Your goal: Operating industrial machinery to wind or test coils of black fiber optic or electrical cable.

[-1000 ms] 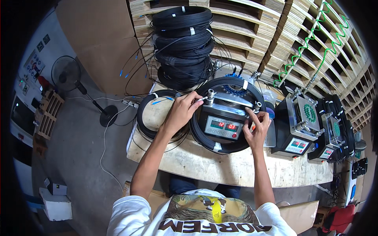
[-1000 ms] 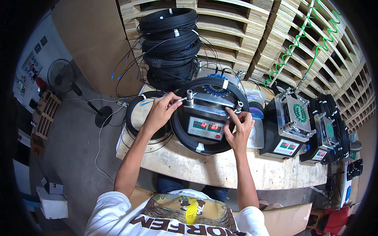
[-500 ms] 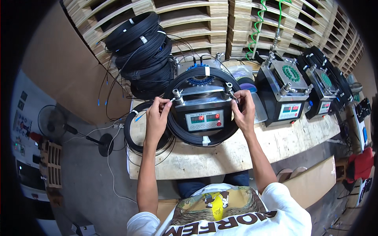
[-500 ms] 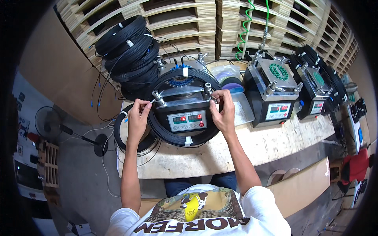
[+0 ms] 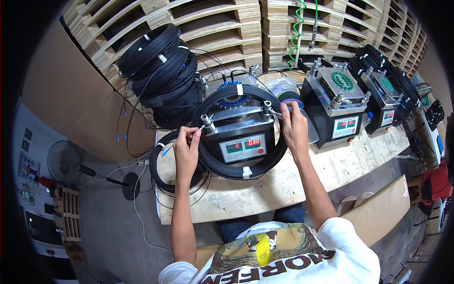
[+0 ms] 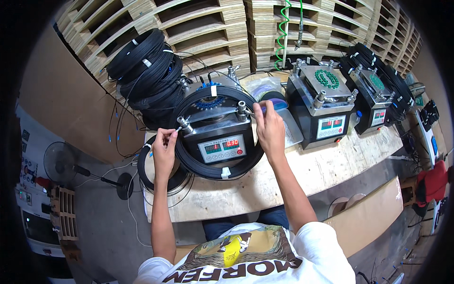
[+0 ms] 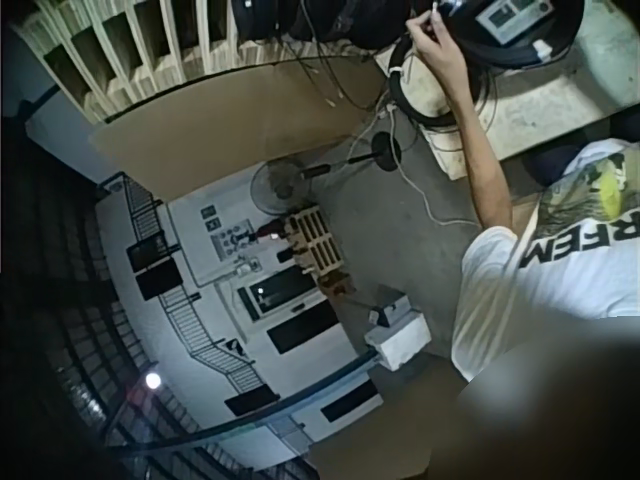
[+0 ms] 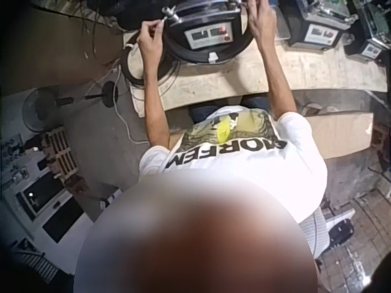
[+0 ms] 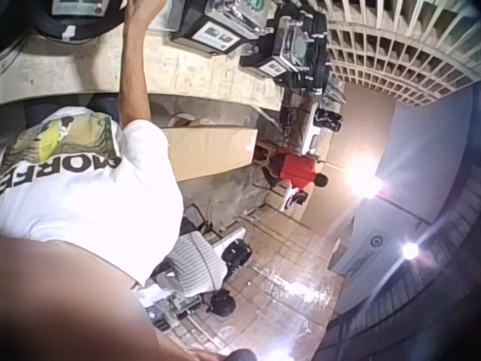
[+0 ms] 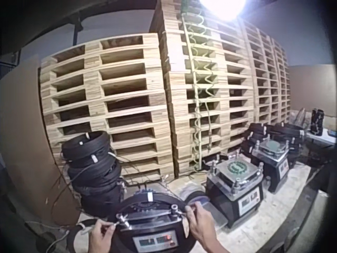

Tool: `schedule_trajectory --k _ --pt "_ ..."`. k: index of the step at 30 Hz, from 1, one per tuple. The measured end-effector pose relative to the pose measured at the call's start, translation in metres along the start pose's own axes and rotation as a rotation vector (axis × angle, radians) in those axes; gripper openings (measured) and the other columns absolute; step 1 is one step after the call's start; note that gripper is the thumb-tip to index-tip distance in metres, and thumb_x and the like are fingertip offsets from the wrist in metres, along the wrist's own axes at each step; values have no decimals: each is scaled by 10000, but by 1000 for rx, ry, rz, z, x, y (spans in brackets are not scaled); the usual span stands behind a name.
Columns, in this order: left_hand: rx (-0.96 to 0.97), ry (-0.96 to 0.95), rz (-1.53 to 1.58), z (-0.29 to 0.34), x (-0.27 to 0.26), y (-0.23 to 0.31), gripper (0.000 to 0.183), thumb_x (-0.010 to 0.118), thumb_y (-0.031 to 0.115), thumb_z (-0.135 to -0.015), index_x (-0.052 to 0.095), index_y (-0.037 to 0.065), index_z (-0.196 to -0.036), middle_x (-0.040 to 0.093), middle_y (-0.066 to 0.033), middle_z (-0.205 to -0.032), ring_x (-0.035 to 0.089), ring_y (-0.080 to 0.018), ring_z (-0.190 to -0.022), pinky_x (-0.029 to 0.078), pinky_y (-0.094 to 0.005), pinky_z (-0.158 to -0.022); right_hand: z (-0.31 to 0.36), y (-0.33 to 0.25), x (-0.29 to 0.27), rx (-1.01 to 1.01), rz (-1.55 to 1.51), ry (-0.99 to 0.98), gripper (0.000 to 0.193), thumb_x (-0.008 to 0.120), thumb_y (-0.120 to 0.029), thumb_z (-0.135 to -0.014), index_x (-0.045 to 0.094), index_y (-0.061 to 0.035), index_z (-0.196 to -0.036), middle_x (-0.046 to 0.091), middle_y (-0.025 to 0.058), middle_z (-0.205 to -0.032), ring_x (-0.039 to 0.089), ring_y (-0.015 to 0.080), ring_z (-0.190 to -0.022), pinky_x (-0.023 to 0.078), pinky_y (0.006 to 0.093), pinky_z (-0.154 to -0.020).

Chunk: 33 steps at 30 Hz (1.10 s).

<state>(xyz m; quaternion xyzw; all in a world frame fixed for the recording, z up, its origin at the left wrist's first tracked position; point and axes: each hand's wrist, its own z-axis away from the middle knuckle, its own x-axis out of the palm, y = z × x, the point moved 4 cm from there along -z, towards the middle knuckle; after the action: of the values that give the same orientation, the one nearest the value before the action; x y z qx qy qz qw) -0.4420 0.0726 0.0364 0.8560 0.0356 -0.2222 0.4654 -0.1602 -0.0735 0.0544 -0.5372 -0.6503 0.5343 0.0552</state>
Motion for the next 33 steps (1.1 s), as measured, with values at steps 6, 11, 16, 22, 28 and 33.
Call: schedule_trajectory --k 6,11,16,22,28,33 --pt "-23 3 19 -2 3 7 180 630 173 -1005 605 -5 -988 514 -2 -743 444 -82 -687 383 -247 -617 9 10 11 -212 -269 10 99 646 -17 -931 585 42 -982 628 184 -824 637 329 -726 496 402 -669" --pt "-59 -20 161 -3 3 -7 181 638 193 -1006 611 14 -990 490 46 -763 411 -44 -703 359 -209 -636 5 6 4 -226 -282 1 156 672 -79 -943 576 43 -954 669 172 -796 661 288 -702 505 364 -639" --pt "-66 -33 225 -4 6 -11 184 645 200 -1004 614 19 -986 486 55 -779 406 -35 -720 354 -200 -649 7 22 7 -130 -305 26 234 742 -125 -919 573 38 -930 596 74 -666 484 88 -576 400 264 -514" --pt "-81 -17 245 3 4 -9 182 650 200 -1001 616 21 -983 492 51 -786 415 -39 -732 364 -202 -667 13 19 8 -112 -284 26 246 747 -129 -912 551 15 -953 592 91 -645 537 125 -556 429 299 -513" --pt "-37 -16 261 -2 5 -16 179 649 193 -999 615 18 -986 510 41 -805 432 -44 -747 381 -209 -683 41 15 19 -143 -171 78 310 795 -115 -846 555 -24 -1020 565 120 -804 543 212 -654 458 364 -590" --pt "-21 -17 247 -7 3 -20 212 663 222 -991 626 12 -990 517 37 -808 442 -44 -749 383 -210 -676 86 14 55 -431 336 -149 281 770 -152 -795 560 -95 -972 482 108 -921 500 293 -901 370 420 -761"
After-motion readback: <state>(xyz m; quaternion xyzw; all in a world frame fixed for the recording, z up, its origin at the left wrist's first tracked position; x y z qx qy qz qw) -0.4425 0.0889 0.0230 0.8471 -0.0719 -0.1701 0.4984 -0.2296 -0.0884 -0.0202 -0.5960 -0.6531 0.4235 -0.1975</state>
